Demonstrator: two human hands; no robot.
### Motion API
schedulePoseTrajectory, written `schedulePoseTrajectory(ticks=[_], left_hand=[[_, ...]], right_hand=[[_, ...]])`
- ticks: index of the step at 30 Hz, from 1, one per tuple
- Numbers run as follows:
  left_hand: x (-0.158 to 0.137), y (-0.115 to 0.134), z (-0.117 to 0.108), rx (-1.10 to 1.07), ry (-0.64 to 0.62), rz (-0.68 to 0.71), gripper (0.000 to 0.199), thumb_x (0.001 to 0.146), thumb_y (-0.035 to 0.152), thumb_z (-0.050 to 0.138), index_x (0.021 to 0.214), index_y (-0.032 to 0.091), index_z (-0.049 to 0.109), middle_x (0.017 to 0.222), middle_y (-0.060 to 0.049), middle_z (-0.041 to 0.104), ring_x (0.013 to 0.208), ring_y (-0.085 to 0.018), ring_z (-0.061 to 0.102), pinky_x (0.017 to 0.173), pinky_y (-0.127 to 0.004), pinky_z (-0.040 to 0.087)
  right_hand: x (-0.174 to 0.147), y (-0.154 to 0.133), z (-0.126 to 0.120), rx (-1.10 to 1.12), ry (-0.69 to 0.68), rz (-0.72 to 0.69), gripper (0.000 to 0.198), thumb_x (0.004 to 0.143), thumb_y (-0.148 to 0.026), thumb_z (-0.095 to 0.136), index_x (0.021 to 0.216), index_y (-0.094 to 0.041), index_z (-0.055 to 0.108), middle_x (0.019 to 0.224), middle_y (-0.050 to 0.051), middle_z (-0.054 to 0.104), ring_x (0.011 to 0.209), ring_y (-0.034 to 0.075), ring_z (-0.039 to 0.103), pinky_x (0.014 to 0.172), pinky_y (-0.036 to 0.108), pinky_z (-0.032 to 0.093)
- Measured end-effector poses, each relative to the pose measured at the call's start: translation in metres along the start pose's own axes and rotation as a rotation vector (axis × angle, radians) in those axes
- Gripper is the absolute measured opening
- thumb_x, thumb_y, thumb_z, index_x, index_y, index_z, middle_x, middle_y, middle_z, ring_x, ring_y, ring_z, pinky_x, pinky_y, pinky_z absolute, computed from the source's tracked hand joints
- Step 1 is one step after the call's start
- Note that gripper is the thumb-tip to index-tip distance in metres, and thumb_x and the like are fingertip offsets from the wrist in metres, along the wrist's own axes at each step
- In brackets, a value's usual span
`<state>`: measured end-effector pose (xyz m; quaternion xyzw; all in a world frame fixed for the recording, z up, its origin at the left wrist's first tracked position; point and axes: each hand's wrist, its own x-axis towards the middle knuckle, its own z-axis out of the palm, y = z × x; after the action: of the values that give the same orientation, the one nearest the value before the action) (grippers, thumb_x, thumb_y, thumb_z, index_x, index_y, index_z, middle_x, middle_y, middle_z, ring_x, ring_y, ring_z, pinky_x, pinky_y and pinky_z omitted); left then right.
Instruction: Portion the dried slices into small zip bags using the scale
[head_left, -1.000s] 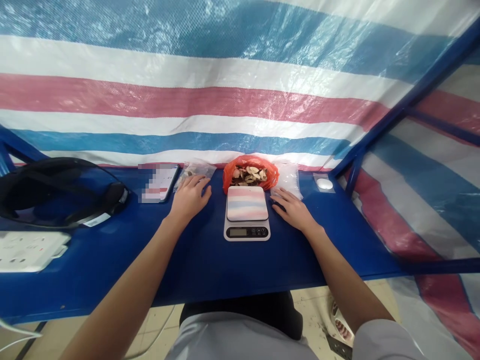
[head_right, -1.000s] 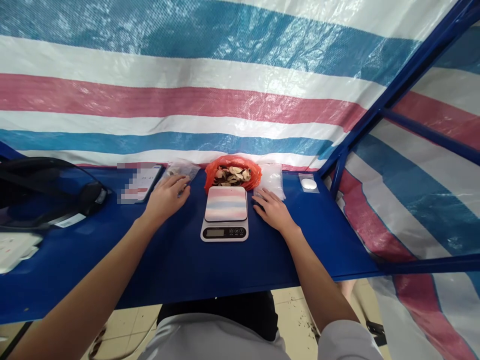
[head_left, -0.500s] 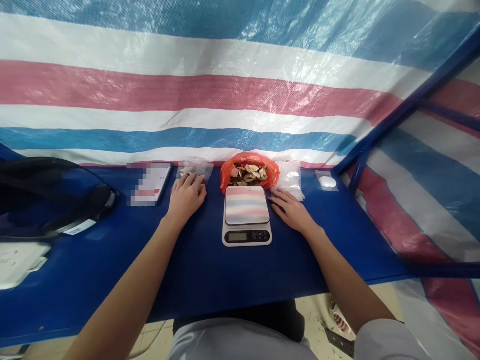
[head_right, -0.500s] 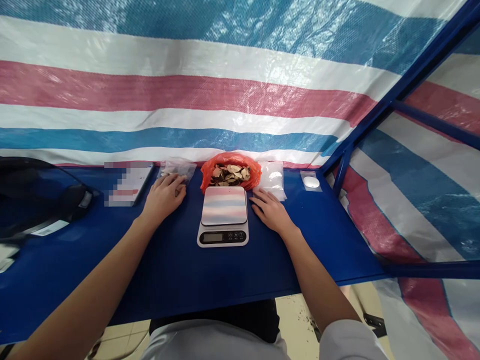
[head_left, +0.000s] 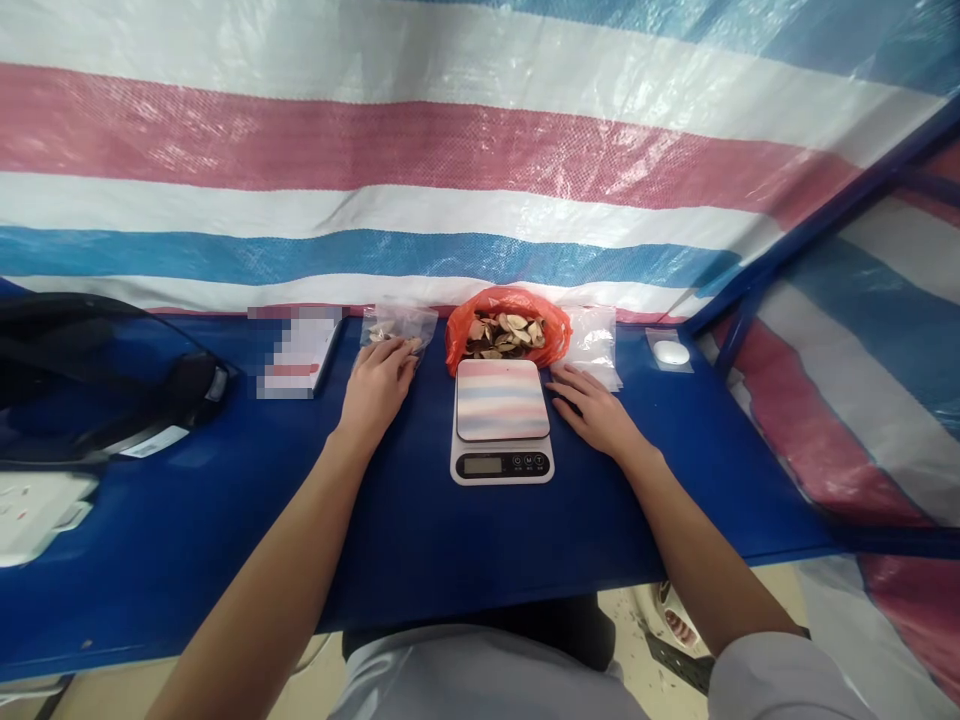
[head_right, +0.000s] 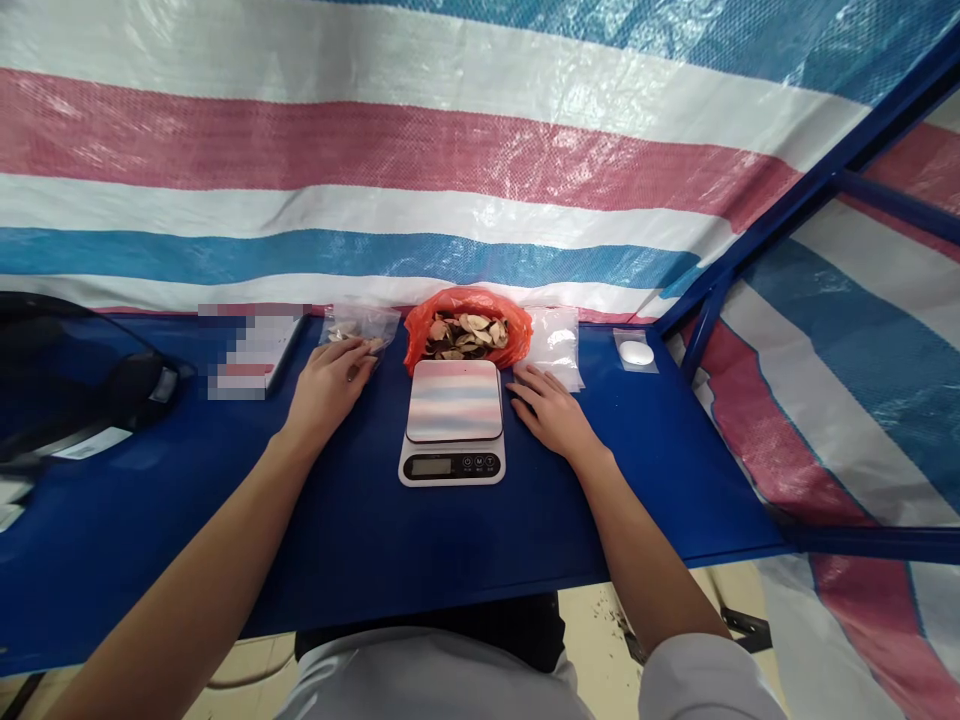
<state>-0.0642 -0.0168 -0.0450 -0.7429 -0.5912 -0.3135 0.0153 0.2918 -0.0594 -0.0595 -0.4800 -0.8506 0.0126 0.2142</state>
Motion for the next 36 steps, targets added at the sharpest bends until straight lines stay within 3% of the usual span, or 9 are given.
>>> schedulePoseTrajectory(ticks=[13,22,29,36], left_hand=[[0.001,-0.001,-0.003,-0.079,0.124,0.005,0.031,0.096,0.033,0.050,0.097,0.020,0.078,0.106,-0.010,0.076,0.101,-0.027,0.067,0.093,-0.040,0.053],[0.004,0.023,-0.029,-0.409,0.261,-0.100,0.023,0.088,0.037,0.060,0.093,0.020,0.076,0.105,-0.007,0.077,0.098,-0.022,0.071,0.091,-0.035,0.057],[0.007,0.053,-0.038,-0.892,0.197,-0.205,0.025,0.077,0.043,0.077,0.088,0.020,0.078,0.095,-0.006,0.077,0.091,-0.022,0.071,0.087,-0.036,0.056],[0.005,0.075,-0.028,-1.382,-0.092,-0.341,0.032,0.065,0.043,0.089,0.083,0.019,0.078,0.084,-0.005,0.076,0.077,-0.018,0.068,0.078,-0.034,0.054]], right_hand=[[0.001,-0.004,-0.004,-0.022,0.031,-0.021,0.033,0.100,-0.028,0.048,0.125,-0.023,0.070,0.140,0.007,0.063,0.137,0.028,0.053,0.116,0.049,0.045],[0.009,-0.015,-0.018,0.015,0.179,-0.054,0.031,0.100,-0.029,0.049,0.123,-0.026,0.070,0.134,0.004,0.068,0.130,0.026,0.060,0.115,0.048,0.047],[0.033,-0.048,-0.036,0.313,0.258,-0.049,0.032,0.101,-0.031,0.048,0.123,-0.027,0.070,0.134,0.004,0.067,0.128,0.021,0.061,0.113,0.039,0.050],[0.072,-0.061,-0.019,0.713,0.361,0.078,0.038,0.097,-0.043,0.054,0.128,-0.025,0.067,0.135,0.004,0.067,0.130,0.023,0.060,0.113,0.041,0.048]])
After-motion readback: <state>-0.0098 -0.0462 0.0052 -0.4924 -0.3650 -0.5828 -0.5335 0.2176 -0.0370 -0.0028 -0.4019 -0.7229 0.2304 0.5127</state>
